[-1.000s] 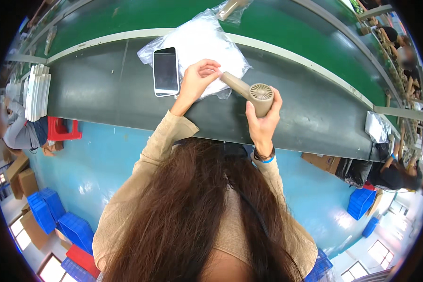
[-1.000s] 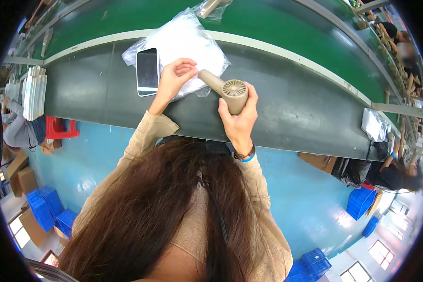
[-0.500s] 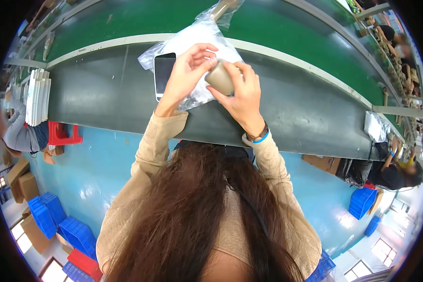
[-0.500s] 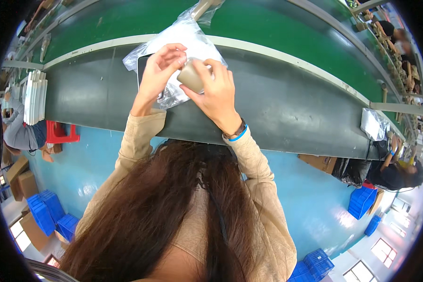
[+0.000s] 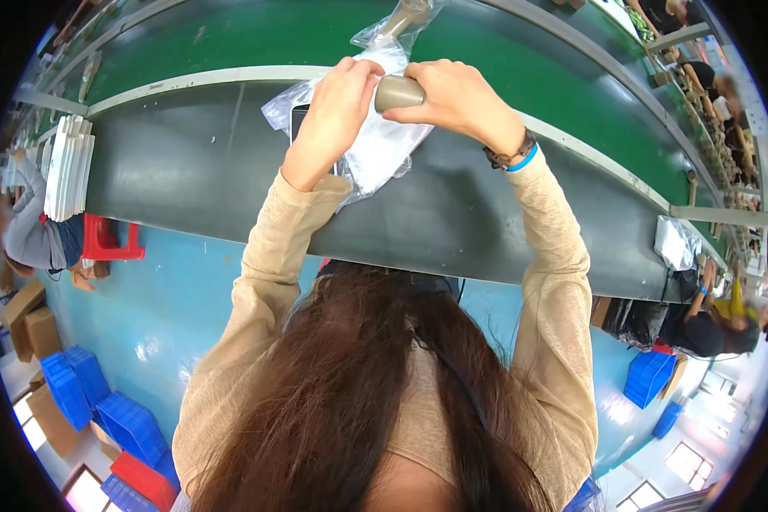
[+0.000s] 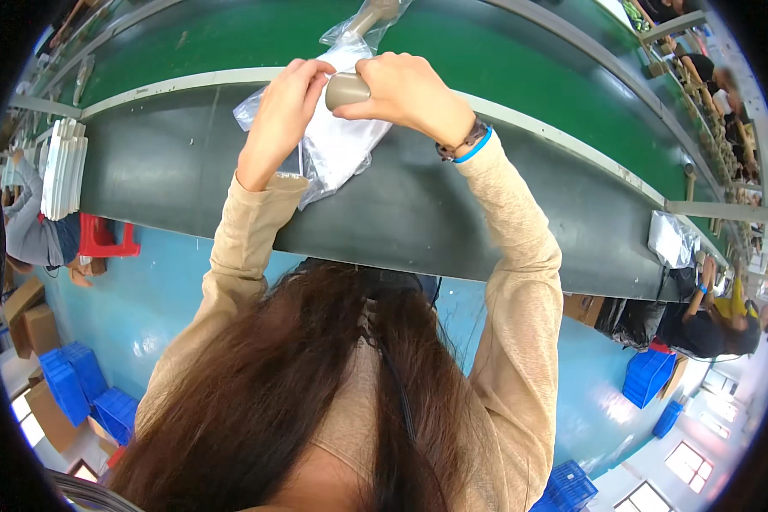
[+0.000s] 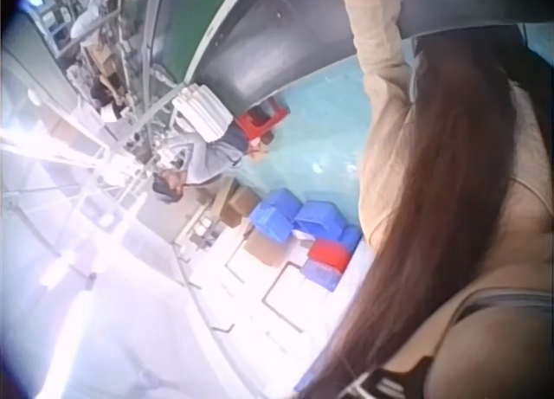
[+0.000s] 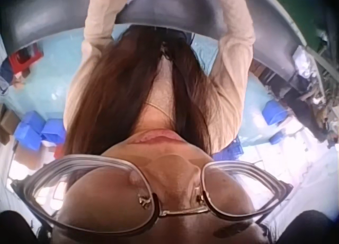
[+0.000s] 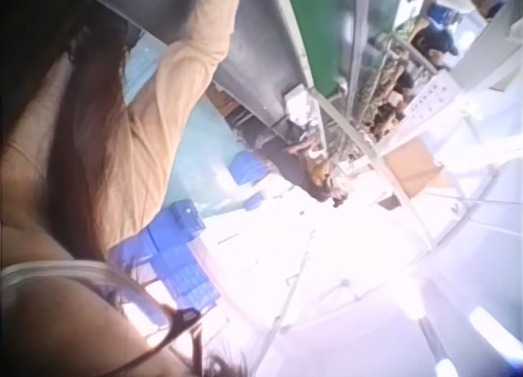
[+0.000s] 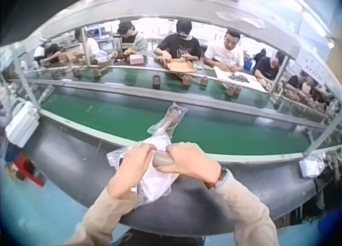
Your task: Placing small electronic fans into plastic bags on a production line.
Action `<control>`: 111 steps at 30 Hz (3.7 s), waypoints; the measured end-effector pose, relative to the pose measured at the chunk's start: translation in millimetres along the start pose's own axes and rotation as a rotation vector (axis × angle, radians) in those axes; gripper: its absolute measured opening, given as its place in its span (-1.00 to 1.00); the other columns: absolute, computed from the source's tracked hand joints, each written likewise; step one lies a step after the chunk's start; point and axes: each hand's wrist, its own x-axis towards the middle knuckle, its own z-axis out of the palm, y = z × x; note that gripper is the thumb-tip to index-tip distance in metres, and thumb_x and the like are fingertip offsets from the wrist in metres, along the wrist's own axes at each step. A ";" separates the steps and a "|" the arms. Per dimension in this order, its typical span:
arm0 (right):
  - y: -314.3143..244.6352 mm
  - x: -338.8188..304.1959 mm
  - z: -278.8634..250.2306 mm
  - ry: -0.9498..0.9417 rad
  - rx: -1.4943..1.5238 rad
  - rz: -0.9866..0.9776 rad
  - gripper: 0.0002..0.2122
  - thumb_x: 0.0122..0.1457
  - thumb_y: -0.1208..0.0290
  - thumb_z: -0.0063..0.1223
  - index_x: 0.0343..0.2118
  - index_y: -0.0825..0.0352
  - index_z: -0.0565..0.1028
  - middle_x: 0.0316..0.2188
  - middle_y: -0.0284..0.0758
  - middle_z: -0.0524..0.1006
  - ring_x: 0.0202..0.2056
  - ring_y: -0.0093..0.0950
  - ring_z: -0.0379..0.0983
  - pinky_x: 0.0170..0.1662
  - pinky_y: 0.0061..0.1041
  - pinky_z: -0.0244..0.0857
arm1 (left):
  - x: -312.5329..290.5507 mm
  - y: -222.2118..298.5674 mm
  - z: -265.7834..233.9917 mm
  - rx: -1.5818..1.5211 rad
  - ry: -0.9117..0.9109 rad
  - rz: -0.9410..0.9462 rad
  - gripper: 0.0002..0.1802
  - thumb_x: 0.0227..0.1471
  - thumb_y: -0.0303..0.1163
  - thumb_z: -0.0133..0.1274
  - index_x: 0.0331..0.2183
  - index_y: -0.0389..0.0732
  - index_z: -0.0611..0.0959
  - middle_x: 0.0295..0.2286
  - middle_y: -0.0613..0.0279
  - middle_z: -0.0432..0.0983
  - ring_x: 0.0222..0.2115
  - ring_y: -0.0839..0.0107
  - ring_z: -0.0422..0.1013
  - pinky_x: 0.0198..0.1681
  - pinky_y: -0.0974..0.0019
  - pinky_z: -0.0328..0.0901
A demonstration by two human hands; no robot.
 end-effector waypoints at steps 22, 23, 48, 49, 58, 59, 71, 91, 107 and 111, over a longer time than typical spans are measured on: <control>28.6 -13.5 -31.5 -0.391 0.496 0.000 -0.67 0.17 0.14 0.08 -0.42 0.38 0.54 -0.53 -0.31 0.51 -0.50 -0.49 0.37 -0.43 -0.50 0.21 | 19.9 -46.8 26.1 -0.775 -0.149 -0.496 -0.75 0.19 -0.35 -0.06 -0.36 -0.35 0.57 -0.53 0.35 0.47 -0.50 0.61 0.35 -0.39 0.50 0.27; 29.1 -14.3 -31.6 -0.390 0.494 0.000 -0.67 0.17 0.14 0.08 -0.42 0.38 0.54 -0.53 -0.31 0.51 -0.50 -0.49 0.37 -0.43 -0.50 0.21 | 19.1 -44.8 29.5 -0.776 -0.149 -0.494 -0.75 0.19 -0.35 -0.06 -0.36 -0.35 0.57 -0.53 0.35 0.47 -0.50 0.61 0.35 -0.39 0.50 0.27; 157.5 -17.5 -7.0 0.938 0.214 0.573 -0.76 0.24 0.26 -0.03 -0.35 0.39 0.42 -0.55 -0.20 0.57 -0.47 -0.34 0.54 -0.33 -0.36 0.35 | -52.6 0.5 51.3 -0.268 -0.257 -0.282 -0.92 0.03 -0.45 0.12 -0.38 -0.23 0.64 -0.46 0.17 0.53 -0.44 0.39 0.46 -0.32 0.37 0.34; 186.6 -22.2 -11.8 0.963 0.177 0.580 -0.76 0.24 0.26 -0.03 -0.35 0.39 0.42 -0.55 -0.20 0.57 -0.47 -0.34 0.54 -0.33 -0.36 0.35 | -60.2 4.4 59.4 -0.211 -0.322 -0.199 -0.86 0.01 -0.40 0.14 -0.34 -0.23 0.63 -0.40 0.15 0.54 -0.38 0.25 0.46 -0.29 0.29 0.35; 297.1 47.3 66.0 0.729 -0.264 0.671 -0.79 0.21 0.25 -0.08 -0.29 0.32 0.34 -0.54 -0.06 0.55 -0.45 -0.01 0.51 -0.38 -0.03 0.38 | -90.6 19.2 79.1 0.015 -0.302 -0.090 -0.78 -0.09 -0.40 0.20 -0.32 -0.21 0.59 -0.34 0.18 0.46 -0.30 0.14 0.39 -0.25 0.16 0.32; 296.4 50.7 72.5 0.712 -0.243 0.704 -0.78 0.21 0.25 -0.07 -0.28 0.32 0.34 -0.51 -0.07 0.56 -0.42 -0.02 0.52 -0.38 -0.03 0.38 | -91.4 18.2 78.3 0.019 -0.295 -0.078 -0.78 -0.09 -0.40 0.20 -0.32 -0.21 0.59 -0.34 0.18 0.46 -0.30 0.14 0.39 -0.25 0.16 0.32; 156.7 -40.8 42.5 0.991 0.553 0.554 -0.74 0.31 0.28 -0.10 -0.11 0.36 0.43 -0.22 -0.26 0.53 -0.19 -0.48 0.48 -0.13 -0.54 0.29 | -81.1 11.7 67.8 -0.125 -0.222 -0.220 -0.88 0.02 -0.53 0.06 -0.36 -0.35 0.63 -0.34 0.04 0.51 -0.35 0.06 0.47 -0.26 0.25 0.34; 60.4 -128.7 107.0 0.795 0.819 0.716 -0.78 0.29 0.35 -0.08 -0.29 0.42 0.51 -0.38 -0.37 0.54 -0.39 -0.60 0.46 -0.27 -0.61 0.27 | -83.3 23.5 72.8 0.197 -0.253 -0.001 -0.82 -0.07 -0.44 0.19 -0.34 -0.27 0.64 -0.33 0.15 0.45 -0.29 0.14 0.36 -0.19 0.17 0.28; 61.9 -127.0 109.1 0.741 0.786 0.714 -0.80 0.25 0.38 -0.03 -0.32 0.44 0.52 -0.40 -0.37 0.56 -0.41 -0.61 0.45 -0.31 -0.62 0.28 | -80.2 29.8 74.2 0.266 -0.128 -0.001 -0.84 -0.07 -0.40 0.20 -0.37 -0.25 0.65 -0.28 0.18 0.49 -0.24 0.16 0.38 -0.19 0.18 0.31; 61.4 -126.8 108.7 0.719 0.793 0.723 -0.81 0.24 0.39 -0.02 -0.32 0.44 0.52 -0.39 -0.36 0.57 -0.40 -0.60 0.46 -0.29 -0.62 0.30 | -82.3 28.1 75.6 0.178 -0.170 -0.083 -0.86 -0.05 -0.41 0.17 -0.38 -0.26 0.66 -0.29 0.18 0.49 -0.24 0.16 0.38 -0.19 0.19 0.31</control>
